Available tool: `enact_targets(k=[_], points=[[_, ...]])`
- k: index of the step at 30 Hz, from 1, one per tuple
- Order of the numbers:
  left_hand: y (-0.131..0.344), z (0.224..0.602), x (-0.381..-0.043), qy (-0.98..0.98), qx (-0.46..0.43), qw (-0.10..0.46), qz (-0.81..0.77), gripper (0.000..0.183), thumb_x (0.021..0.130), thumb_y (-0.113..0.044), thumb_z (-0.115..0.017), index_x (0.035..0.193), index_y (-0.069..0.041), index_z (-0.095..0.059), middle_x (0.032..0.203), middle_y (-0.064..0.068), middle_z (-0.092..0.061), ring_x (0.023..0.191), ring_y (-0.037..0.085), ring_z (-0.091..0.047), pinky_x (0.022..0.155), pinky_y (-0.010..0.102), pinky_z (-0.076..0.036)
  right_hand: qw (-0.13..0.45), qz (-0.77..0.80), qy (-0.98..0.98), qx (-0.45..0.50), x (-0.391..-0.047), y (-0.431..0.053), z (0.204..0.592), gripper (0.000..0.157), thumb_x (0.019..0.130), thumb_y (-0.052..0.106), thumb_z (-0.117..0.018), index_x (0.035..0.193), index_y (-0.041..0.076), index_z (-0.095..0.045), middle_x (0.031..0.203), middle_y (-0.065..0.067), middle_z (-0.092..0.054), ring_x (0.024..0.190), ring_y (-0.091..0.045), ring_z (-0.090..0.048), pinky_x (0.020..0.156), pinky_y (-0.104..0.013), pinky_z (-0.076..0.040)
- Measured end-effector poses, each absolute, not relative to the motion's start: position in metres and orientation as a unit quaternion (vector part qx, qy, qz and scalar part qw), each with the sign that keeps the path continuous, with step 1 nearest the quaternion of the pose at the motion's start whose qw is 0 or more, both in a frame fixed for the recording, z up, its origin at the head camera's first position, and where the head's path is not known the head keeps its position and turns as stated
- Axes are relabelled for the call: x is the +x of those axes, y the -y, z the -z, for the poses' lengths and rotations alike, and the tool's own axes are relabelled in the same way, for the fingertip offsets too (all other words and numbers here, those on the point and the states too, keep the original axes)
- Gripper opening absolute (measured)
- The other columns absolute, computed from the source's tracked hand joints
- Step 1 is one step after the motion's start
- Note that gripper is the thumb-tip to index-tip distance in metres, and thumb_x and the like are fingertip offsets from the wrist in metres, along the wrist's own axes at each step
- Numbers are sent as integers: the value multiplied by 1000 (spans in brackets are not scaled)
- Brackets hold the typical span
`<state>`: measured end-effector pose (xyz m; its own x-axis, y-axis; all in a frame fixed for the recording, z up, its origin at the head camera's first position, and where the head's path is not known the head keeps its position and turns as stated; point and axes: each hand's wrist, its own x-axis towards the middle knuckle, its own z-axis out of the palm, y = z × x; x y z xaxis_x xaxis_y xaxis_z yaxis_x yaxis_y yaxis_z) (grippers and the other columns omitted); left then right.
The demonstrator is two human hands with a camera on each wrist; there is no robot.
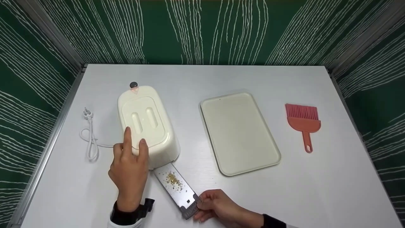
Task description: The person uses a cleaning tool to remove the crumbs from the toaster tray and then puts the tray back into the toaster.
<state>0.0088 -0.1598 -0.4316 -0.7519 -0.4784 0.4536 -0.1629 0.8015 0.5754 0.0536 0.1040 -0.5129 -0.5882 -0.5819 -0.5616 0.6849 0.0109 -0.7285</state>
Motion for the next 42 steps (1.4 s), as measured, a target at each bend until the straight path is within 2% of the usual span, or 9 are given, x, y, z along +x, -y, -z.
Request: enact_targets(k=[9,17,20,24,28,33,35,38,42], points=[[159,432,10,899,177,292,273,54,103,-38,-63,152,-18,-57,101,20,-62,59,40,-60,46,55,-48,455,694,-557,28,56,-117,512,4,95,-4,-61,98,-2,-62,89,-14,-74,74,-17,-75,67,-27,-62],[158,430,13,905,173,269,282,57,105,-43,-61,156,-18,-52,115,23,-64,66,44,-64,52,59,-49,456,688,-565,15,56,-129,507,10,97,-2,-59,104,-9,-60,93,-16,-74,77,-18,-76,70,-29,-62],[157,432,16,904,163,288,272,57,104,-43,-63,154,-16,-55,120,25,-63,75,44,-65,52,60,-50,448,696,-561,13,56,-134,504,10,97,-1,-60,104,-9,-60,91,-17,-75,76,-18,-76,70,-30,-63],[152,432,18,898,147,324,258,55,102,-41,-66,148,-11,-60,132,28,-58,101,44,-63,55,64,-52,435,700,-566,18,53,-138,499,4,97,0,-61,101,-3,-61,88,-15,-76,75,-17,-75,69,-29,-62],[145,430,19,881,108,386,253,51,98,-30,-69,140,-2,-65,137,32,-54,114,50,-56,70,67,-53,430,696,-575,20,48,-141,494,5,97,0,-61,101,-2,-59,88,-13,-75,75,-16,-75,70,-29,-62],[131,423,23,842,5,471,264,38,89,-10,-69,124,6,-71,129,35,-60,112,53,-56,92,61,-47,414,701,-580,10,42,-146,491,11,98,2,-61,104,-8,-59,89,-13,-74,76,-17,-75,71,-31,-63],[122,420,26,820,-35,500,276,33,85,-5,-67,115,7,-74,122,34,-64,107,52,-58,92,58,-46,404,706,-581,6,39,-148,490,12,98,2,-62,104,-8,-59,89,-13,-75,76,-17,-75,71,-32,-63],[109,417,32,791,-88,517,315,25,87,-5,-64,105,7,-75,113,32,-67,100,47,-61,89,50,-47,393,713,-581,-5,36,-153,487,12,98,2,-62,103,-8,-60,89,-14,-75,76,-18,-75,72,-32,-63],[98,417,38,775,-142,495,367,20,93,-6,-61,99,6,-76,104,26,-69,88,35,-64,79,35,-52,384,717,-581,-20,32,-160,483,10,99,3,-62,102,-7,-60,91,-15,-76,76,-17,-76,73,-33,-63]])
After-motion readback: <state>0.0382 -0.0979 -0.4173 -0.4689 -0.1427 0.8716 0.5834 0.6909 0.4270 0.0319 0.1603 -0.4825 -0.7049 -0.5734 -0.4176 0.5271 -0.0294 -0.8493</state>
